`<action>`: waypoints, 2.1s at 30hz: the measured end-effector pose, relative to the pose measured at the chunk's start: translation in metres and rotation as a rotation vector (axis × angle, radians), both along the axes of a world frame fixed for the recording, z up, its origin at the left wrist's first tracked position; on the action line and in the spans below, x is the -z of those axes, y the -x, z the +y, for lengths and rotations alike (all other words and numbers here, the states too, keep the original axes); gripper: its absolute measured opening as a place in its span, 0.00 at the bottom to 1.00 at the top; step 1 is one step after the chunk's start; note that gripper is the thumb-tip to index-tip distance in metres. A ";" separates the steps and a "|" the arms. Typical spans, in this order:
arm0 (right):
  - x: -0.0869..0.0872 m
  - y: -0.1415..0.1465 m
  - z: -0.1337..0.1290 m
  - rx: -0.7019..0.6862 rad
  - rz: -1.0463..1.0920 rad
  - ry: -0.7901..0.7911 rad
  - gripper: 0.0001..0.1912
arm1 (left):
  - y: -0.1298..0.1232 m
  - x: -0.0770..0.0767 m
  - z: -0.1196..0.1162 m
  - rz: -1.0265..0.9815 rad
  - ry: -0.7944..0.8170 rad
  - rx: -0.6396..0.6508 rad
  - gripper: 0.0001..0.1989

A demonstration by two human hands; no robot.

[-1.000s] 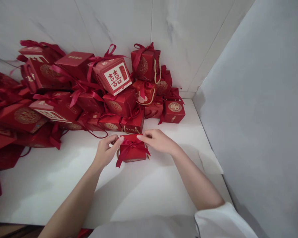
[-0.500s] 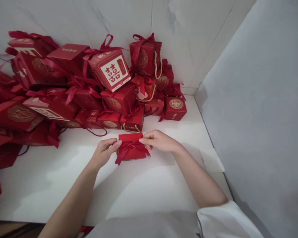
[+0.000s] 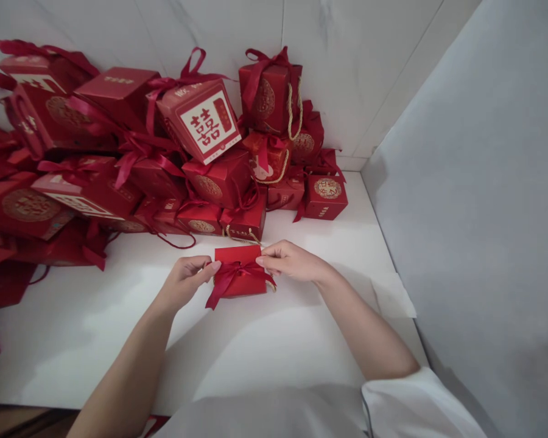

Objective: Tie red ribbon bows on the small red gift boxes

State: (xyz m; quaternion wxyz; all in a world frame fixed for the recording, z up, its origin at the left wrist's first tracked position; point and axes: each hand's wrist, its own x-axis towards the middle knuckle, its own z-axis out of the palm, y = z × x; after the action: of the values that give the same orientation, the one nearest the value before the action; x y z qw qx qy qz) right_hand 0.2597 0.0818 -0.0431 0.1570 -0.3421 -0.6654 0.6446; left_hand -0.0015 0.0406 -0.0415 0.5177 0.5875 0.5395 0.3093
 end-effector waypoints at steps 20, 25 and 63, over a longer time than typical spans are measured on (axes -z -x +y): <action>-0.018 -0.007 -0.017 -0.129 -0.219 0.120 0.25 | -0.032 0.005 -0.014 0.152 -0.421 -0.072 0.05; -0.011 -0.008 -0.017 -0.127 -0.166 0.147 0.20 | -0.033 0.008 -0.013 0.145 -0.407 -0.057 0.03; -0.019 -0.014 -0.013 0.209 0.030 -0.101 0.14 | 0.012 0.006 0.000 0.012 -0.333 0.162 0.12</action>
State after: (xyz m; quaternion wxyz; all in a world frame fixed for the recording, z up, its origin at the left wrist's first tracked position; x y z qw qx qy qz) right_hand 0.2742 0.0684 -0.0245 0.2505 -0.3916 -0.6553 0.5954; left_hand -0.0140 0.0402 -0.0471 0.4331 0.7084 0.4351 0.3481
